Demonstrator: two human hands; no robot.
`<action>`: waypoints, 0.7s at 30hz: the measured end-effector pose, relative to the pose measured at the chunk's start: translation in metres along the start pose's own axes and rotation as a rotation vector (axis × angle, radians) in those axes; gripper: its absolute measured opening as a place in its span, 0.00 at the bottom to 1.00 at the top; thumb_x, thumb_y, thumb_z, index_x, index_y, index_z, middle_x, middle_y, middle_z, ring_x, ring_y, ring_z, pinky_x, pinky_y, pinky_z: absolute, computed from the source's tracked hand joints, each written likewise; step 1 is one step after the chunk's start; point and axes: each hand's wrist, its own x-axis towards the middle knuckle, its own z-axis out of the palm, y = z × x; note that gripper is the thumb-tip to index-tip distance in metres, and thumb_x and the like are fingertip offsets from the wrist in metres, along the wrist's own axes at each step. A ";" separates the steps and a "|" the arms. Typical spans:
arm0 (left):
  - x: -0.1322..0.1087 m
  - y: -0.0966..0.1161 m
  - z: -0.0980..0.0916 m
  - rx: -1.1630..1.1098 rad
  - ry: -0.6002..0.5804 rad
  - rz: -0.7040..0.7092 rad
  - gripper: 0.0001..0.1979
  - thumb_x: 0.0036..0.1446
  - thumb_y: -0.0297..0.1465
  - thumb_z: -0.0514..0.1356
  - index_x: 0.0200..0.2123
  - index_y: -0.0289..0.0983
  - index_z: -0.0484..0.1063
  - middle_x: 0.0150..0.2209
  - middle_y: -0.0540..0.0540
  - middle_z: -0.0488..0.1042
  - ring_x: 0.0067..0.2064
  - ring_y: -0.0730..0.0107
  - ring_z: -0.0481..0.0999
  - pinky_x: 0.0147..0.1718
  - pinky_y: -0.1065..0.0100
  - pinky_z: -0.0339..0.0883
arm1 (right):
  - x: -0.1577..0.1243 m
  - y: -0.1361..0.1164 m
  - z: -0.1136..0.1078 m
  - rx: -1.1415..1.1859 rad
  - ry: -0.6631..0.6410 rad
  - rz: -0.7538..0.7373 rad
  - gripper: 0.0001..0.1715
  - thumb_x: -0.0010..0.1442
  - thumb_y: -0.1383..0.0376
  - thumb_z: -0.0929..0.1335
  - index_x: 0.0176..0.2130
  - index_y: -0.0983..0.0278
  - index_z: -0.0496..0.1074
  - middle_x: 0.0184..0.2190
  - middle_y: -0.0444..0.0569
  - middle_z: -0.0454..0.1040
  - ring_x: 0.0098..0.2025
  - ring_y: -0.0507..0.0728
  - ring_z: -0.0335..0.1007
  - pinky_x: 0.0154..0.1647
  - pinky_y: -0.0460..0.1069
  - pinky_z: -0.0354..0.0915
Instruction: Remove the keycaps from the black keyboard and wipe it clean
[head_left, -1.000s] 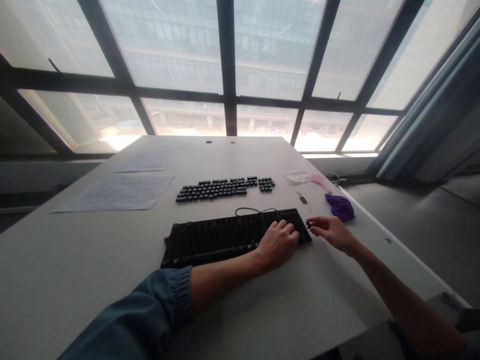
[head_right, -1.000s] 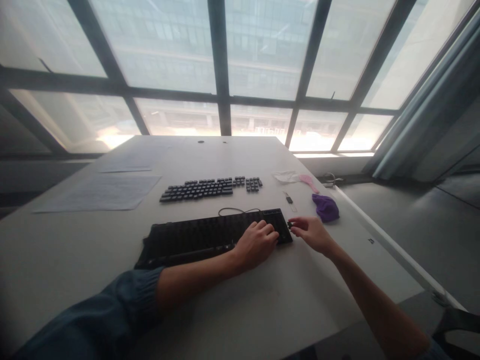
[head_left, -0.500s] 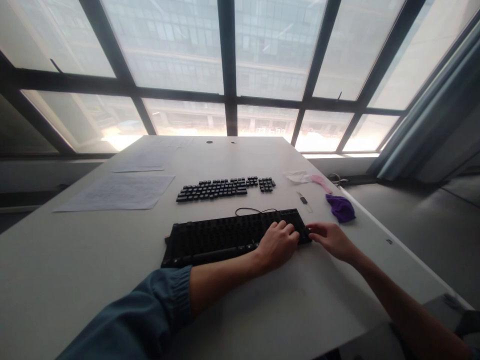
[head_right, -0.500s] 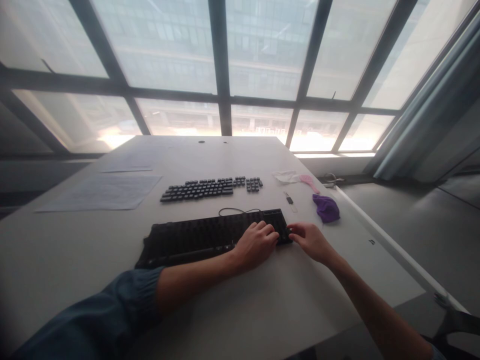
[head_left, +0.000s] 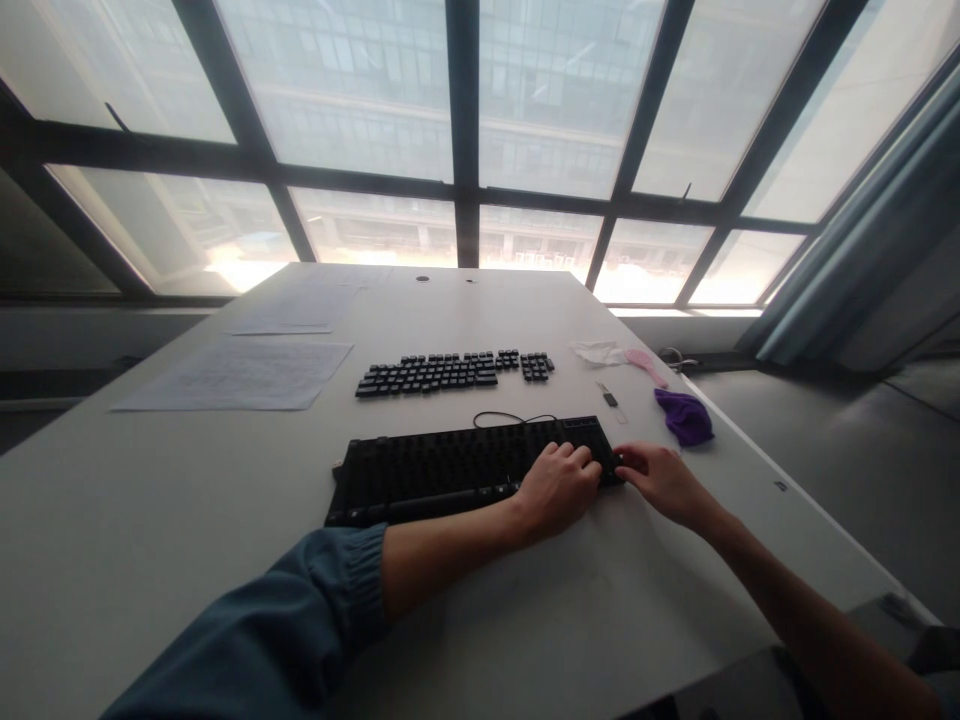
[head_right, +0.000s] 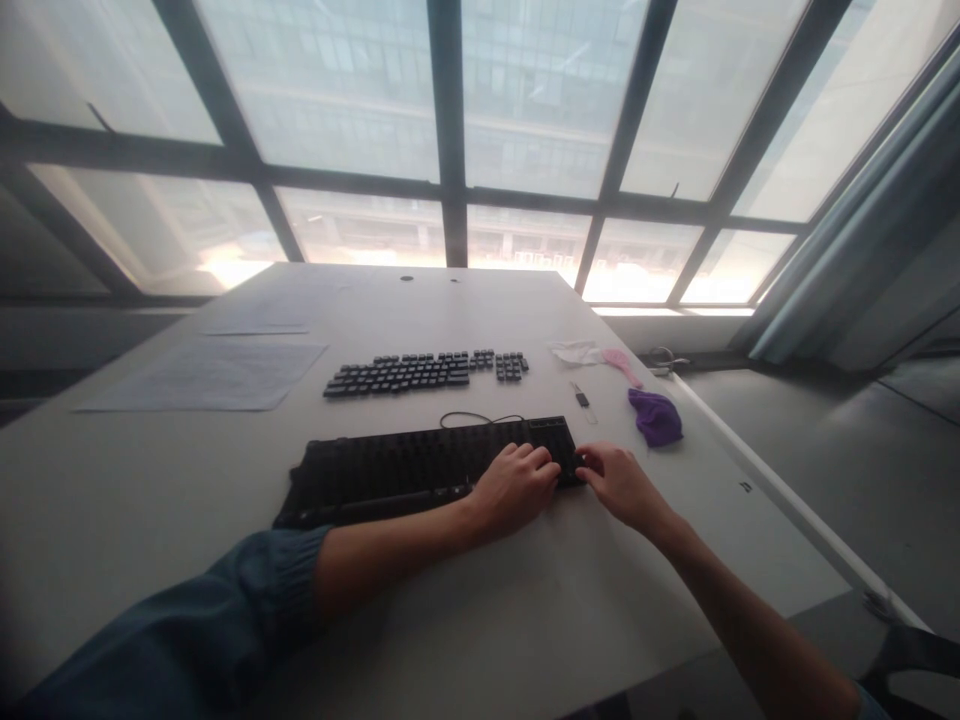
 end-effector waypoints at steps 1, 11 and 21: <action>0.000 0.000 0.000 -0.001 0.001 0.000 0.08 0.66 0.32 0.54 0.38 0.38 0.73 0.39 0.43 0.72 0.40 0.60 0.70 0.39 0.60 0.62 | 0.000 -0.003 0.000 -0.036 0.005 -0.014 0.14 0.57 0.66 0.70 0.44 0.65 0.77 0.34 0.52 0.79 0.36 0.59 0.75 0.41 0.52 0.68; 0.000 0.001 -0.001 0.004 0.009 0.006 0.07 0.65 0.31 0.55 0.37 0.37 0.72 0.39 0.44 0.72 0.39 0.61 0.70 0.38 0.60 0.61 | 0.011 -0.003 -0.014 -0.067 -0.128 -0.120 0.06 0.56 0.65 0.72 0.37 0.64 0.76 0.31 0.46 0.74 0.32 0.55 0.69 0.36 0.49 0.63; 0.000 0.001 -0.001 -0.011 -0.006 -0.002 0.08 0.66 0.30 0.54 0.39 0.37 0.72 0.40 0.43 0.72 0.40 0.61 0.71 0.39 0.60 0.62 | 0.016 0.001 -0.019 -0.039 -0.157 -0.187 0.07 0.55 0.62 0.73 0.30 0.63 0.74 0.28 0.45 0.72 0.30 0.55 0.67 0.33 0.48 0.62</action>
